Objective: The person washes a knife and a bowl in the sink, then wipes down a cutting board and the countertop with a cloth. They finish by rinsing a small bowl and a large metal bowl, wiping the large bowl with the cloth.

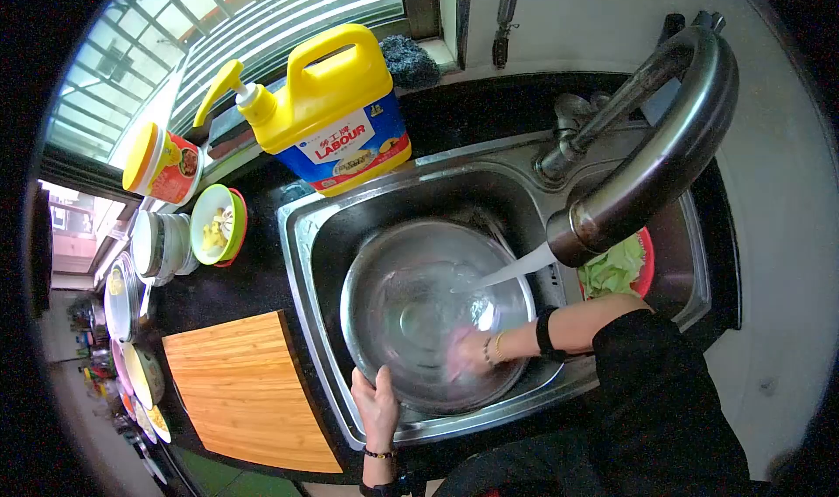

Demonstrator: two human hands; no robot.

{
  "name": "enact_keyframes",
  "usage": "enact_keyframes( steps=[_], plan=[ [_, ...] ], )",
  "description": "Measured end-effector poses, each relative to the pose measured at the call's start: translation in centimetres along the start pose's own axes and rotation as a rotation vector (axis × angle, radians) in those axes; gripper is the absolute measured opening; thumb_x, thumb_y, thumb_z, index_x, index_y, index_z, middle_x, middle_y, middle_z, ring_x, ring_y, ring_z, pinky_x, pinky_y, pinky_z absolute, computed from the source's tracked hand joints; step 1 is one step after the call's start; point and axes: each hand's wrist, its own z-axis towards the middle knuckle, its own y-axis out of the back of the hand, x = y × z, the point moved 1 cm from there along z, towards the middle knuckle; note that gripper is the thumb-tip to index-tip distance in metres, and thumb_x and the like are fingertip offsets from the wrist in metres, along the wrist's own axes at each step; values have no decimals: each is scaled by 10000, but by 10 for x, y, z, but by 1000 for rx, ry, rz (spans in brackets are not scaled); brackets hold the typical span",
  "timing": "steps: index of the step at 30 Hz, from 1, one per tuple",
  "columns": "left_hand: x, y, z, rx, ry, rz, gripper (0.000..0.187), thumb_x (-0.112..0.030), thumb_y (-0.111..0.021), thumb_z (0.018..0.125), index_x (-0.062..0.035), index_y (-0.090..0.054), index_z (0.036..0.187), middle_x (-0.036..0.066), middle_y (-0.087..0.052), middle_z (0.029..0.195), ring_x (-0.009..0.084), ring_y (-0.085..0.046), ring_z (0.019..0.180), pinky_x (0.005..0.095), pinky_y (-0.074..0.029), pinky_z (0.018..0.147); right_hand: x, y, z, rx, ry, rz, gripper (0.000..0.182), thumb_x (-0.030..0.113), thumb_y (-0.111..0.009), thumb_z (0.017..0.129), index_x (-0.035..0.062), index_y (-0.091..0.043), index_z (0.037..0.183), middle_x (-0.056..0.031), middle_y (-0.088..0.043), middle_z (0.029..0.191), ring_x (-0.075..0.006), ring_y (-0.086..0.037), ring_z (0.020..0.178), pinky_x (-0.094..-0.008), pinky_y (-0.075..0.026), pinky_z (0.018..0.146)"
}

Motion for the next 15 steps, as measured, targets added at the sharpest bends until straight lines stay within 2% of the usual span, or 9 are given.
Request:
enact_keyframes(
  steps=[2, 6, 8, 9, 10, 11, 13, 14, 15],
  plan=[
    [3, -1, -1, 10, 8, 11, 133, -48, -523, 795, 35, -502, 897, 124, -568, 789, 180, -546, 724, 300, -434, 687, 97, 31, 21, -41, -50, -36, 306, 198, -591, 729, 56, -557, 998, -175, -579, 941, -282, -580, 888, -374, -458, 759],
    [-2, 4, -2, 24, 37, 52, 101, -36, -520, 792, 32, -481, 856, 121, -550, 747, 184, -528, 680, 305, -428, 645, 97, 69, 96, -652, 64, -294, 214, 139, -612, 638, 69, -573, 836, -116, -525, 841, -297, -513, 791, -406, -411, 697],
    [-3, 3, -2, 6, 6, 60, 96, -32, -520, 790, 31, -476, 847, 119, -545, 731, 183, -522, 664, 303, -424, 630, 57, 103, 105, -497, -73, -900, 195, 133, -598, 626, 108, -614, 818, -64, -546, 859, -238, -488, 896, -389, -371, 755],
    [-3, 2, -3, 3, -26, 57, 98, -31, -528, 787, 31, -474, 842, 120, -541, 716, 181, -518, 646, 303, -421, 614, 36, 123, 93, -546, -6, -802, 177, 152, -572, 661, 126, -634, 824, -49, -557, 877, -236, -481, 905, -378, -363, 775],
    [-3, 2, -3, -1, -57, 56, 101, -30, -535, 784, 30, -473, 837, 121, -537, 701, 180, -513, 627, 303, -418, 598, 1, 125, 81, -409, -236, -1029, 189, 186, -538, 707, 128, -639, 856, -44, -564, 886, -238, -487, 879, -371, -365, 773],
    [-3, 3, -4, -1, -85, 55, 105, -29, -542, 781, 29, -471, 833, 122, -532, 687, 179, -508, 609, 304, -414, 581, -32, 119, 66, -508, -234, -1007, 162, 181, -511, 738, 104, -652, 763, -38, -590, 897, -212, -503, 893, -359, -360, 743],
    [2, -3, -3, -5, -116, 33, 110, -34, -550, 780, 26, -463, 811, 135, -521, 654, 204, -502, 565, 319, -406, 548, -40, 104, 19, -333, -314, -1151, 210, 215, -485, 775, 98, -643, 851, -41, -585, 905, -209, -507, 908, -366, -360, 739],
    [-3, -7, -3, -15, -147, 88, 117, -35, -554, 779, 25, -455, 795, 141, -508, 633, 220, -494, 543, 328, -399, 532, -21, 96, -1, -128, -518, -1013, 236, 192, -467, 793, 73, -628, 916, -78, -580, 1007, -228, -508, 988, -365, -354, 812],
    [-7, -10, -2, -22, -183, 144, 126, -37, -558, 778, 24, -447, 778, 147, -496, 613, 236, -485, 522, 336, -392, 516, -22, 69, -20, -168, -557, -975, 245, 207, -479, 791, 68, -626, 928, -107, -575, 1038, -250, -518, 1001, -382, -366, 831]
  ],
)
